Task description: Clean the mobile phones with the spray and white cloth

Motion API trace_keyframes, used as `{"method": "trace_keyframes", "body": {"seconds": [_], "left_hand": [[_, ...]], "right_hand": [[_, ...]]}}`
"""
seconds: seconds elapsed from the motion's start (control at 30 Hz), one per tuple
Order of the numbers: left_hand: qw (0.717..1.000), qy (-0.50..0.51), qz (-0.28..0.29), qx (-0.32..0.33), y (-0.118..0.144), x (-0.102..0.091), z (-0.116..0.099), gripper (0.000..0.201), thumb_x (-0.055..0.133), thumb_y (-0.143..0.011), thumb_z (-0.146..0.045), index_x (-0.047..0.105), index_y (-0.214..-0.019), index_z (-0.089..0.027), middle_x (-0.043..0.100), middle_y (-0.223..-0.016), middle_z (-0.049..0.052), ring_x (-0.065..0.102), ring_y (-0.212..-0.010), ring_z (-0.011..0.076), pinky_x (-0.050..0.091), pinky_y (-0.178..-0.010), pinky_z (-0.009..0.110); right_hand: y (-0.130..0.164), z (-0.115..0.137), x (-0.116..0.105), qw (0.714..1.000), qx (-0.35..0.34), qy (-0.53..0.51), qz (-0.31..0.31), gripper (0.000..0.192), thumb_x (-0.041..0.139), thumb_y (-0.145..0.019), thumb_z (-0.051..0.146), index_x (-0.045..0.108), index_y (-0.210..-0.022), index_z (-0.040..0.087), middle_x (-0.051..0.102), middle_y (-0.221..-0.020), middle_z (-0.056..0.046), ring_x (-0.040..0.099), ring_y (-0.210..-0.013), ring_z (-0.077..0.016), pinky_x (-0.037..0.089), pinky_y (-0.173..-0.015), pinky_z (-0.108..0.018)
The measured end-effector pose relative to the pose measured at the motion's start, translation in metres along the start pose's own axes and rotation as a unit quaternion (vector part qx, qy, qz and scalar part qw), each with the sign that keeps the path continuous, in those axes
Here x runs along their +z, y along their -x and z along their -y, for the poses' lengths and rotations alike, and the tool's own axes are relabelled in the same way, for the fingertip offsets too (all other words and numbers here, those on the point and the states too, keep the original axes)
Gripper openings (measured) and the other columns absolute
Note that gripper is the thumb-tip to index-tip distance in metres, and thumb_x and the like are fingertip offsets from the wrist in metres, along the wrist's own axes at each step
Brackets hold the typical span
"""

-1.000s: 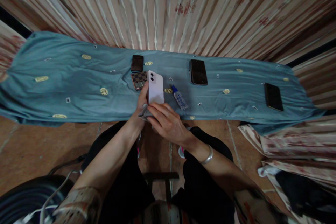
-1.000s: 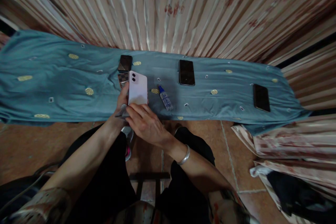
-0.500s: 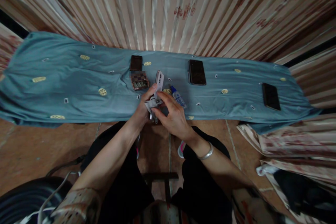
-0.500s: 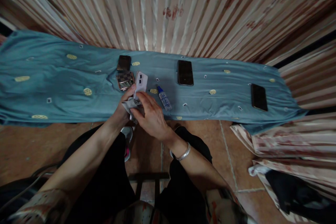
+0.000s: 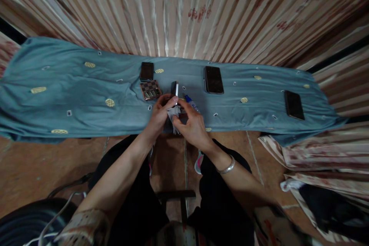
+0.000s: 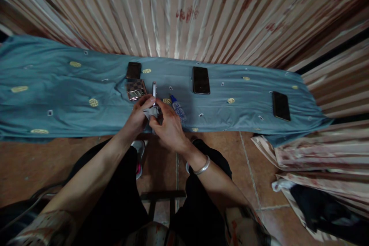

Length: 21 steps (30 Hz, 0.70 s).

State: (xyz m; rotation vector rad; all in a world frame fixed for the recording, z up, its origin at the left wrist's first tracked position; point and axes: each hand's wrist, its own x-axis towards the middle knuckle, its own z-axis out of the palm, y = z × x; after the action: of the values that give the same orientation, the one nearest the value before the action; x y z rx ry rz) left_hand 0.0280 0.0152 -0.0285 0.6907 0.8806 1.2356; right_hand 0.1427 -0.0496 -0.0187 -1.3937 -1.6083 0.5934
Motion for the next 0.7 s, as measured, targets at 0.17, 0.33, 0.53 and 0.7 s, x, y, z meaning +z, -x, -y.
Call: {"method": "trace_keyframes", "body": {"seconds": [0.17,0.33,0.53,0.7], "left_hand": [[0.999,-0.024,0.012,0.019,-0.003,0.000,0.005,0.039,0.095,-0.064,-0.044,0.072,-0.084,-0.019,0.072,-0.074,-0.003,0.066,-0.067,0.0111,0.051,-0.067,0.023],[0.999,-0.038,0.010,-0.014,-0.004,-0.006,0.005,0.026,0.085,-0.079,-0.041,0.075,-0.088,-0.019,0.074,-0.079,0.000,0.067,-0.072,0.0138,0.051,-0.067,0.024],[0.998,-0.041,-0.008,-0.048,-0.002,-0.009,-0.001,0.016,0.086,-0.076,-0.024,0.077,-0.088,-0.020,0.076,-0.084,-0.001,0.068,-0.076,0.0115,0.051,-0.069,0.021],[0.998,-0.035,0.000,-0.049,-0.001,-0.008,-0.006,0.016,0.084,-0.074,-0.021,0.076,-0.087,-0.020,0.076,-0.083,-0.001,0.069,-0.075,0.0136,0.052,-0.066,0.023]], "right_hand": [[-0.004,-0.005,-0.005,0.999,0.031,-0.002,-0.007,0.048,0.068,-0.087,0.025,0.067,-0.135,0.027,0.078,-0.126,-0.004,0.075,-0.110,-0.0230,0.059,-0.102,-0.040],[-0.010,-0.016,-0.012,0.995,0.072,-0.056,-0.032,0.038,0.066,-0.085,0.032,0.074,-0.122,0.025,0.080,-0.107,-0.002,0.074,-0.093,-0.0218,0.059,-0.090,-0.036],[-0.018,-0.029,-0.022,0.978,0.118,-0.169,-0.041,0.029,0.069,-0.083,0.042,0.079,-0.103,0.024,0.071,-0.079,0.004,0.064,-0.072,-0.0154,0.050,-0.068,-0.027],[-0.022,-0.032,-0.026,0.946,0.151,-0.284,-0.048,0.023,0.075,-0.078,0.042,0.079,-0.093,0.025,0.068,-0.075,0.006,0.059,-0.067,-0.0117,0.047,-0.065,-0.024]]}}
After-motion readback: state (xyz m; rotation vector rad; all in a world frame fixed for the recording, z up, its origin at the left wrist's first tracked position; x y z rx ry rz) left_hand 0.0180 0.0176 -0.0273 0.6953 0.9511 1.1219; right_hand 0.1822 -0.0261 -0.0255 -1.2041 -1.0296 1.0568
